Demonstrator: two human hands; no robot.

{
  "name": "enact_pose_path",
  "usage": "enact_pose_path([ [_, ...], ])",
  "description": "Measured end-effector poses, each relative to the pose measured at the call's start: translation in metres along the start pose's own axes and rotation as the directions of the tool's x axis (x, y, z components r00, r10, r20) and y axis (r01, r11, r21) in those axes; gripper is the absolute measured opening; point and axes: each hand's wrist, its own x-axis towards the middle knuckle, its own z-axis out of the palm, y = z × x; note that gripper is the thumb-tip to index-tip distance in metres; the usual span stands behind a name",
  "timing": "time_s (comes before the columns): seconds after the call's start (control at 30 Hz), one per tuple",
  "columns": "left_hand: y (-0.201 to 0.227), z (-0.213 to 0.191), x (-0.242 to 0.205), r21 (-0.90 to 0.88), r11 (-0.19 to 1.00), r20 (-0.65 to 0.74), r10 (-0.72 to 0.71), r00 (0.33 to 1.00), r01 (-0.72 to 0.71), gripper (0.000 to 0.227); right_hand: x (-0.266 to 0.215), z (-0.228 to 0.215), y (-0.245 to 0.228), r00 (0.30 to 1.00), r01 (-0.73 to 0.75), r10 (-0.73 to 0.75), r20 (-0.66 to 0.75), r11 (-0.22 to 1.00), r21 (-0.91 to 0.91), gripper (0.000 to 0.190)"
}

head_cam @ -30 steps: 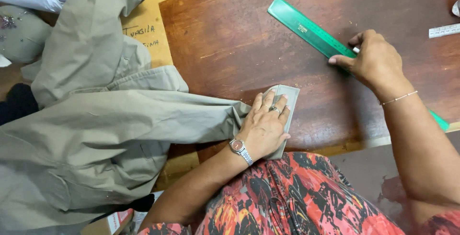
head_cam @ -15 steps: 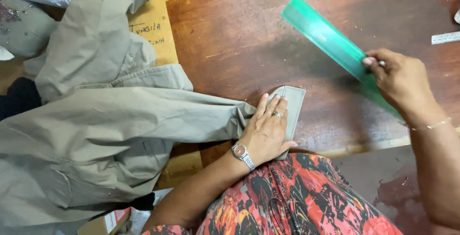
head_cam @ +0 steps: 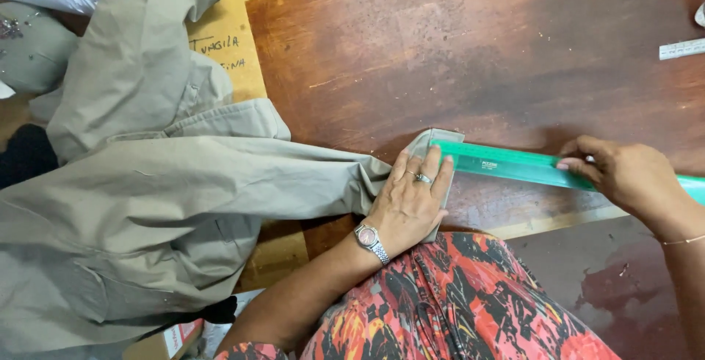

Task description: Marking sewing lines on a pair of khaki trousers using a ruler and chalk on a workbench

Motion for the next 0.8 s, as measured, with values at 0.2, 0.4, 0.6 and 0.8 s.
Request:
enact_pose_path([
  [0.2,-0.002,0.019,0.001,0.063,0.998,0.158,-0.032,0.987,0.023,0.091,0.008,0.012,-0.002,0.999,-0.046,0.046,0.029,0.999,-0.005,0.032],
  [0.4,-0.003,0.017,0.002,-0.005,0.999,0.172,-0.046,0.984,0.048,0.09,0.007,0.008,-0.008,0.998,-0.049,0.047,0.035,0.997,0.063,0.029],
  [0.6,-0.004,0.017,0.004,0.0,0.999,0.172,-0.045,0.984,0.045,0.087,0.007,0.007,-0.012,0.999,-0.019,0.016,0.037,0.995,0.101,0.026],
  [0.8,-0.004,0.02,0.003,0.054,0.998,0.172,-0.04,0.984,0.031,0.091,0.005,0.012,-0.008,0.998,-0.007,0.007,-0.057,1.0,-0.011,0.031],
])
